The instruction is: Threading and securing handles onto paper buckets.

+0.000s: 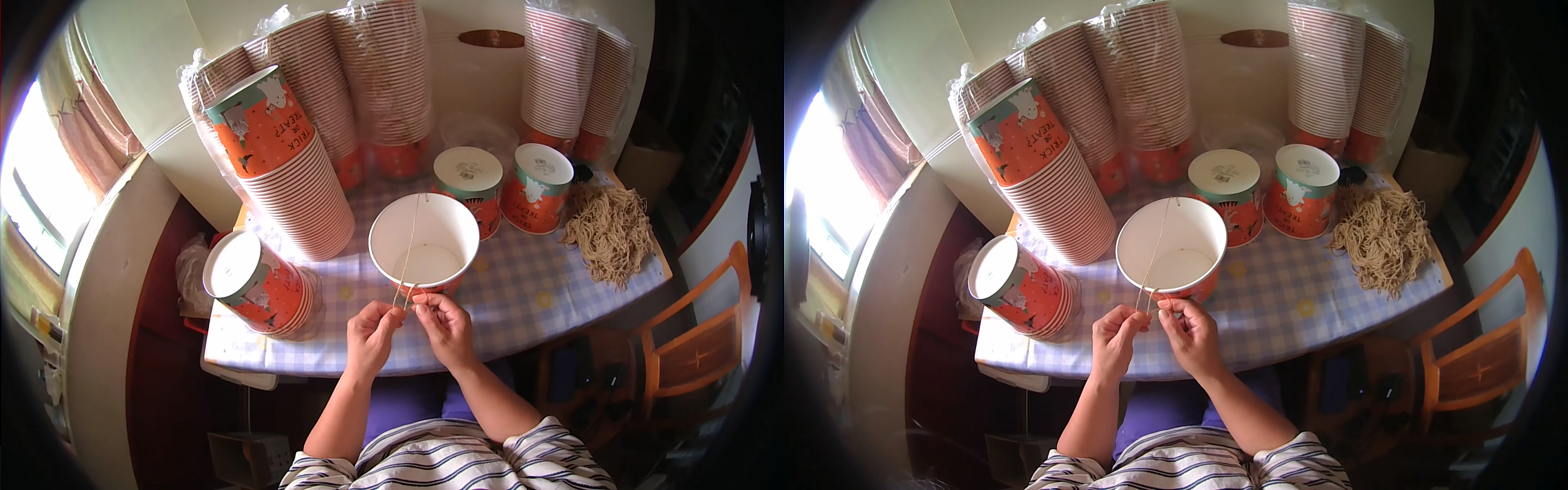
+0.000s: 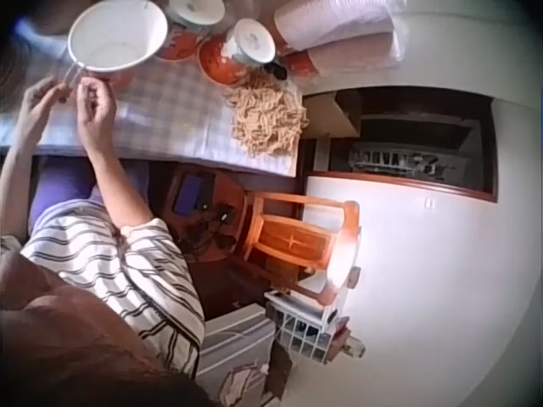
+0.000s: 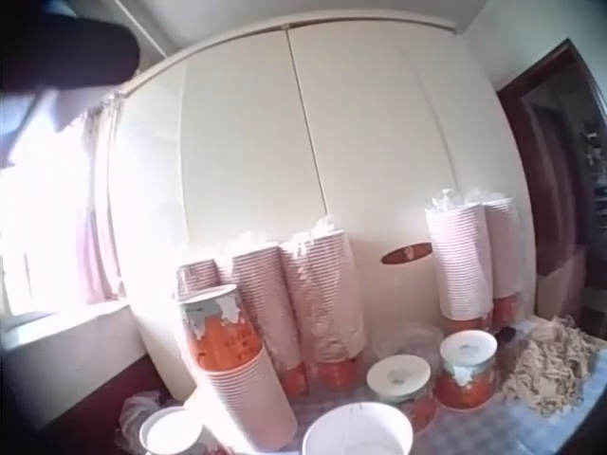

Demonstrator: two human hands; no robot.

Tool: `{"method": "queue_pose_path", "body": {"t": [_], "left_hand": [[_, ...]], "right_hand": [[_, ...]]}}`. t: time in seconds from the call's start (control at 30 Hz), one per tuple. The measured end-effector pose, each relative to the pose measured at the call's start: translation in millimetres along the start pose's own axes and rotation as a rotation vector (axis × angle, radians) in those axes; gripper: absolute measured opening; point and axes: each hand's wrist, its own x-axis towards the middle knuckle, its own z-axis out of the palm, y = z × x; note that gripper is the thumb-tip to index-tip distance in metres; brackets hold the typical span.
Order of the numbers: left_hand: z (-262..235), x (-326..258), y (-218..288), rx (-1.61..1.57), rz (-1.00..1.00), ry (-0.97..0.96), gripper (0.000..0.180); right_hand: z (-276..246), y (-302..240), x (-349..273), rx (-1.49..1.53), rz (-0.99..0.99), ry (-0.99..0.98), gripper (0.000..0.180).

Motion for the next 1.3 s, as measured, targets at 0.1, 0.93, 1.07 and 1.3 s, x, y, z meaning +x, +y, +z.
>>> {"method": "queue_pose_path", "body": {"t": [0.1,0.93,1.07,1.3], "left_hand": [[0.1,-0.5,-1.1,-0.052,0.001,0.018,0.017],[-8.1,5.0,-15.1,0.224,0.136,0.185,0.015],[-11.7,8.4,-17.2,0.362,0.227,0.236,0.012],[-3.5,4.3,-12.4,0.450,0.298,0.265,0.005]], "right_hand": [[-1.9,-5.0,-3.0,0.031,0.053,-0.063,0.012],[9.7,-19.4,-0.9,0.235,-0.002,-0.005,0.012],[12.4,-22.2,1.6,0.277,0.070,0.058,0.013],[13.3,-14.6,3.8,0.186,0.054,0.110,0.014]]}}
